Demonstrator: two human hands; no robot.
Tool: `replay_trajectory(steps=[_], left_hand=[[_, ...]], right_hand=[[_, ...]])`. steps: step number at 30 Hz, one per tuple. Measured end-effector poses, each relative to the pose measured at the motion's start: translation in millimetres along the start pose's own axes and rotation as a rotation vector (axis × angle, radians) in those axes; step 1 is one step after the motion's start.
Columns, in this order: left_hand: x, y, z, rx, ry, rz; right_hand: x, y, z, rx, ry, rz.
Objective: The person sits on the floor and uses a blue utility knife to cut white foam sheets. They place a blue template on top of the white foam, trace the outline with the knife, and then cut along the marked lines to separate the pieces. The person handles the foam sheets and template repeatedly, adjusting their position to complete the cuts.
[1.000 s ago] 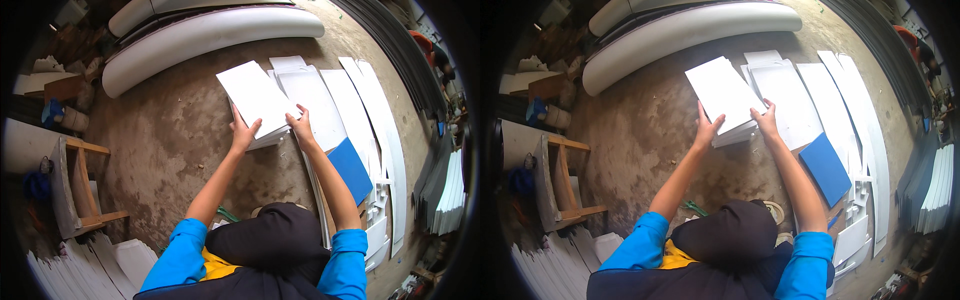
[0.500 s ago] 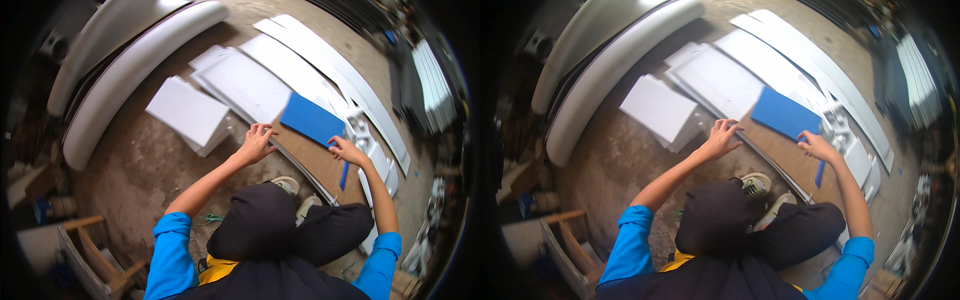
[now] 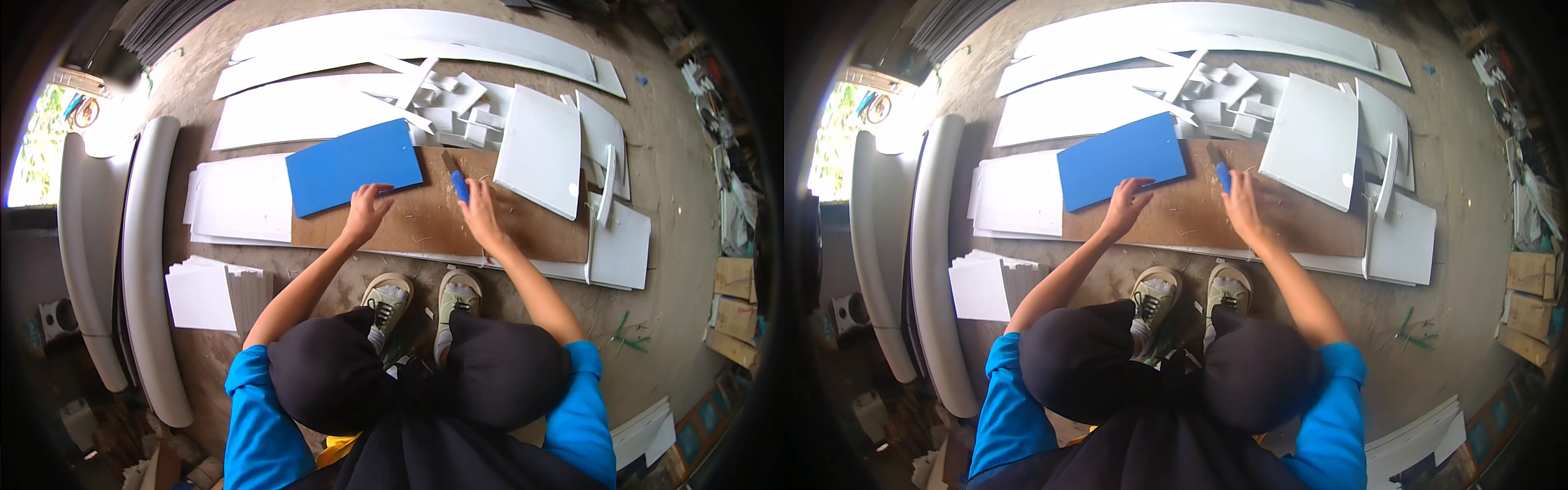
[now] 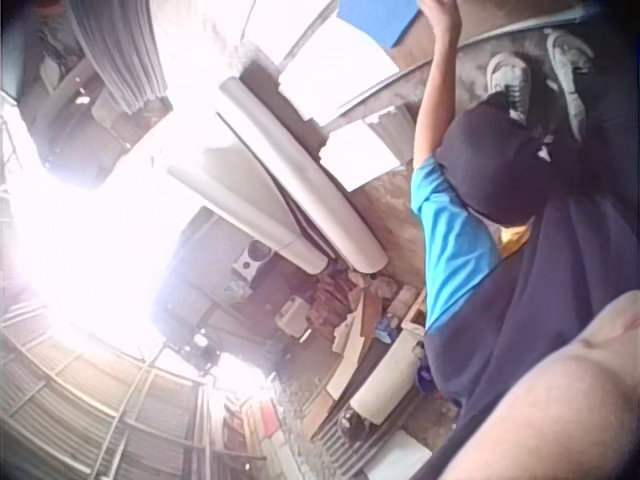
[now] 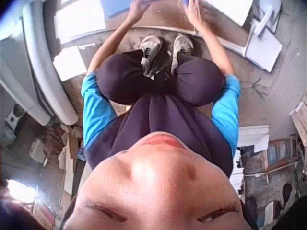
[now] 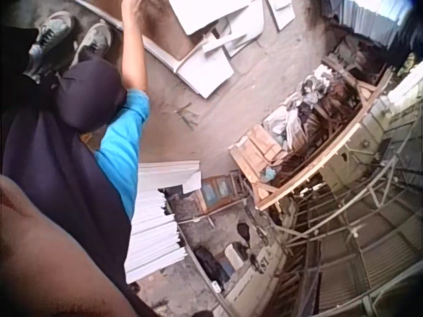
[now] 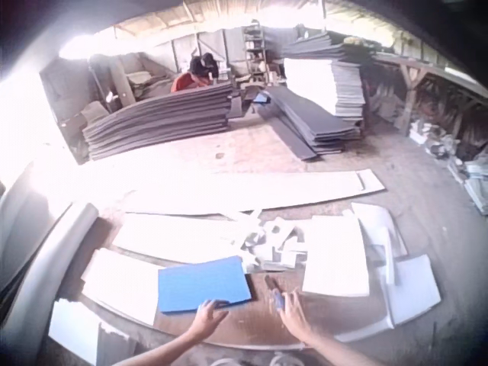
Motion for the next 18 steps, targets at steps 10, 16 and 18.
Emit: replay_trajectory(steps=[10, 16, 18], left_hand=[[52, -9, 13, -0.194, 0.14, 0.042], [84, -70, 57, -0.516, 0.368, -0.352], [90, -107, 77, -0.618, 0.491, -0.462]], right_hand=[[-11, 24, 6, -0.205, -0.034, -0.136], [-106, 102, 48, 0.154, -0.328, 0.239], [-151, 110, 69, 0.626, -0.769, 0.276]])
Point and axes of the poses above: each hand's wrist, its own x-axis towards the middle knuckle, its own y-axis out of the back of the hand, z = x × y, the point moved 3 cm from there along x, towards the middle knuckle, and after that the axes turned 3 degrees about -x, right-handed, at the moved point
